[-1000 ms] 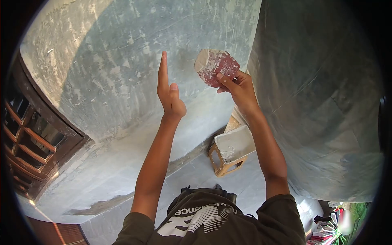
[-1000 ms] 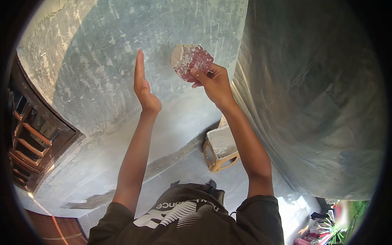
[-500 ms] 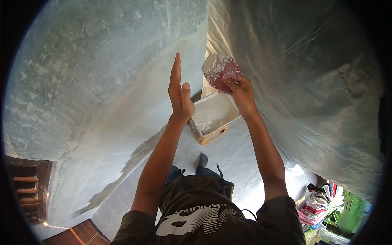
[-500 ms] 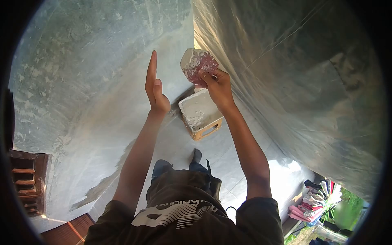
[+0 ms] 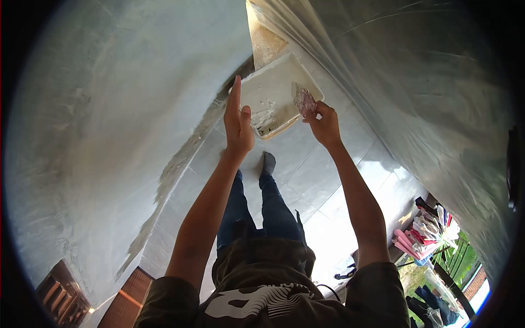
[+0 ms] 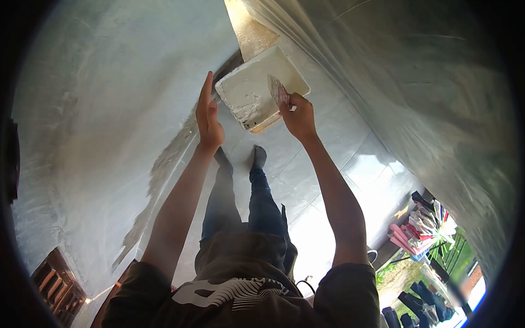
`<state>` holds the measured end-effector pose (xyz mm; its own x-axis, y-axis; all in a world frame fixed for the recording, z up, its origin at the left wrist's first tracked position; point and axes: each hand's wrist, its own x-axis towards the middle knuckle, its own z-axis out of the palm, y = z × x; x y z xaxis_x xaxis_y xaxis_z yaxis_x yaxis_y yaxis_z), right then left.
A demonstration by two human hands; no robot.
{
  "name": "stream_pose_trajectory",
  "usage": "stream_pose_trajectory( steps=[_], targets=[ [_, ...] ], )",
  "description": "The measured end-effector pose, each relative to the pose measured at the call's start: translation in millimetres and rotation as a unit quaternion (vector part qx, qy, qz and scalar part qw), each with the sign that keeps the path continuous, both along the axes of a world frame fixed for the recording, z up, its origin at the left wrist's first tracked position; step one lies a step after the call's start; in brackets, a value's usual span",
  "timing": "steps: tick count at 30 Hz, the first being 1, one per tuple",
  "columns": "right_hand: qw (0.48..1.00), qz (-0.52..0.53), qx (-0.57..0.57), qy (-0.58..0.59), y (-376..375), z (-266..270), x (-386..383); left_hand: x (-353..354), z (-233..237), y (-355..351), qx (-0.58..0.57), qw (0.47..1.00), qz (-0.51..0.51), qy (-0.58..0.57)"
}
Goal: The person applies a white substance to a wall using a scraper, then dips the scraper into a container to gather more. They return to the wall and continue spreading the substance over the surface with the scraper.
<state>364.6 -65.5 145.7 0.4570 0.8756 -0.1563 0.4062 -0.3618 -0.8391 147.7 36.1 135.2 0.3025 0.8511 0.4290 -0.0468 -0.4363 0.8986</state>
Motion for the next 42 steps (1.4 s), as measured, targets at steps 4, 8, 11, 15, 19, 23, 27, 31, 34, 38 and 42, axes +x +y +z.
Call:
stream_pose_trajectory(
  steps=[4, 8, 11, 15, 19, 23, 27, 31, 34, 38, 42],
  targets=[
    [0.994, 0.024, -0.025, -0.107, -15, -52, 2, 4, -56, -4, -0.06, 0.998, -0.002, 0.015],
    [0.966, 0.12, -0.017, -0.228, -30, -121, -1, 1, -111, -10, -0.083, 0.996, 0.012, 0.042],
    [0.934, 0.186, -0.02, -0.303, -34, -165, -9, -2, -142, -19, -0.114, 0.992, 0.01, 0.054],
    [0.897, 0.227, -0.037, -0.377, -30, -215, -11, -10, -176, -35, -0.132, 0.987, 0.003, 0.096],
    [0.859, 0.255, -0.063, -0.44, -31, -243, -8, -19, -200, -54, -0.163, 0.977, -0.005, 0.134],
    [0.838, 0.29, -0.063, -0.458, -37, -244, -10, -25, -212, -67, -0.178, 0.972, -0.007, 0.15],
    [0.858, 0.299, -0.019, -0.418, -38, -231, -15, -25, -211, -72, -0.193, 0.97, -0.016, 0.148],
    [0.853, 0.311, -0.061, -0.416, -45, -223, -23, -21, -202, -70, -0.195, 0.969, -0.028, 0.149],
    [0.838, 0.304, -0.08, -0.446, -51, -220, -29, -19, -195, -67, -0.192, 0.97, -0.035, 0.147],
    [0.863, 0.299, -0.052, -0.405, -59, -208, -33, -20, -193, -64, -0.183, 0.972, -0.041, 0.142],
    [0.924, 0.209, -0.099, -0.304, -59, -190, -27, -23, -195, -63, -0.181, 0.975, -0.037, 0.123]
  ],
)
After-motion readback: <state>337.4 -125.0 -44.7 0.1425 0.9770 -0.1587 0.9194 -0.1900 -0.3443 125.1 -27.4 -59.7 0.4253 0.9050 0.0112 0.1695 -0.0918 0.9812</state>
